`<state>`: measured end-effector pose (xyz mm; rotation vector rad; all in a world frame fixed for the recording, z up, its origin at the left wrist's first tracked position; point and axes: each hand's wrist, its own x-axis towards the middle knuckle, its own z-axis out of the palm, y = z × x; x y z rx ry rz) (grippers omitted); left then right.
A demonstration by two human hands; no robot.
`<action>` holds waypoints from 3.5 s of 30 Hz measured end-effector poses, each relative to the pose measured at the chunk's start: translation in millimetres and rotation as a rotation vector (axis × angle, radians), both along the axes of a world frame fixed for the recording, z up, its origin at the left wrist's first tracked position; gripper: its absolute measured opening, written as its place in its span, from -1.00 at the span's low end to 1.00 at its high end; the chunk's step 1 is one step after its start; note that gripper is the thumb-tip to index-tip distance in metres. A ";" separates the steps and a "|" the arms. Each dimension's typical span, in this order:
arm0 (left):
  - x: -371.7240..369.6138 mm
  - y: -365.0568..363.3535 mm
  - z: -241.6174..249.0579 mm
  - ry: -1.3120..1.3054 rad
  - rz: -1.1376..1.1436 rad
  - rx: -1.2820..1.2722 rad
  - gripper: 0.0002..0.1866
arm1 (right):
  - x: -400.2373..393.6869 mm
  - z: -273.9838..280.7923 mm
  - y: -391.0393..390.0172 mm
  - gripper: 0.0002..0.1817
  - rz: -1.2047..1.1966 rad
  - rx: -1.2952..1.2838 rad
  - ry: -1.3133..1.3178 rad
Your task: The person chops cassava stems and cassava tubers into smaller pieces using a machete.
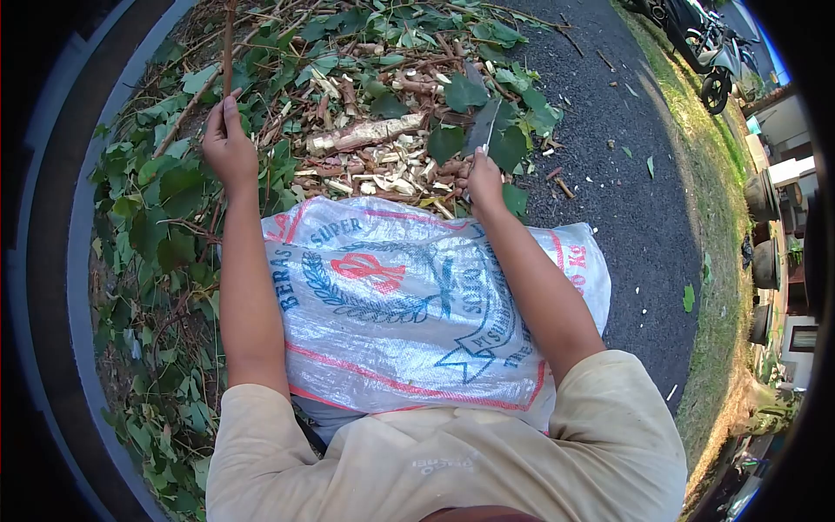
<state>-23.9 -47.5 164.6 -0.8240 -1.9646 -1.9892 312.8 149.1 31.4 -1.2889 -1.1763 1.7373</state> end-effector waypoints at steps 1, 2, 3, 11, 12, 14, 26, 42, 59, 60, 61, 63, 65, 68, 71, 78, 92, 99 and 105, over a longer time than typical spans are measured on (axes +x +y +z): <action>0.6 -0.9 -1.1 0.003 0.006 0.005 -0.67 | -8.4 6.4 -9.9 -0.58 0.084 0.053 -0.017; 1.6 -1.4 -1.1 -0.020 -0.006 0.010 -0.67 | -16.7 -1.7 -16.1 -0.59 0.087 -0.008 -0.034; 2.4 -0.4 -0.9 -0.041 -0.023 0.012 -0.68 | -23.6 -9.4 -20.4 -0.56 0.120 -0.054 0.044; 3.5 2.3 -3.9 -0.050 -0.021 0.012 -0.67 | -41.0 10.5 -50.3 -0.48 0.841 0.130 -0.196; 0.3 3.5 -5.0 -0.027 -0.006 0.021 -0.67 | -43.2 10.9 -53.0 -0.47 0.914 0.240 -0.273; 1.4 1.2 -3.2 -0.040 -0.005 0.025 -0.68 | -48.1 12.5 -61.1 -0.48 0.908 0.331 -0.275; -1.8 -4.0 1.3 -0.094 0.013 0.083 -0.67 | 19.3 138.9 -20.7 -0.58 0.789 0.611 -0.579; 5.2 -2.6 7.4 -0.128 -0.042 0.090 -0.66 | 5.7 110.6 -19.7 -0.54 0.865 0.741 -0.798; 4.3 -2.7 1.5 -0.138 -0.065 0.093 -0.67 | -20.9 70.0 -38.5 -0.54 0.442 0.843 -0.608; 4.8 -2.6 0.1 -0.125 -0.041 0.067 -0.67 | -22.0 35.4 -22.1 -0.53 0.496 0.809 -0.680; 4.7 -1.6 -0.2 -0.110 -0.019 0.044 -0.67 | -17.4 12.3 -12.9 -0.53 0.483 0.813 -0.677; 1.4 -2.2 -1.7 -0.106 -0.032 0.050 -0.67 | -13.9 -11.4 2.2 -0.50 0.565 0.823 -0.649; 4.2 -0.7 2.1 -0.122 -0.032 0.057 -0.67 | -17.0 4.3 10.8 -0.48 0.607 0.706 -0.745; 7.0 -5.6 1.5 -0.145 -0.047 0.054 -0.67 | -21.4 21.6 0.0 -0.48 0.446 0.768 -0.590; 6.8 -3.5 1.8 -0.122 -0.029 0.060 -0.68 | -25.3 60.4 -15.4 -0.49 0.309 0.854 -0.424; 2.9 -0.3 -0.8 -0.110 -0.011 0.074 -0.68 | -22.0 81.4 -27.3 -0.48 0.943 0.938 -0.632; 0.2 -0.1 -1.6 -0.114 0.012 0.086 -0.66 | -2.8 104.6 14.9 -0.54 0.554 0.859 -0.691; 2.3 -9.1 2.5 -0.125 0.023 0.117 -0.63 | -38.9 57.0 1.0 -0.57 0.988 0.967 -0.686; -2.5 -11.2 1.3 -0.141 0.107 0.137 -0.63 | -45.1 44.2 54.8 -0.58 0.083 1.029 -0.531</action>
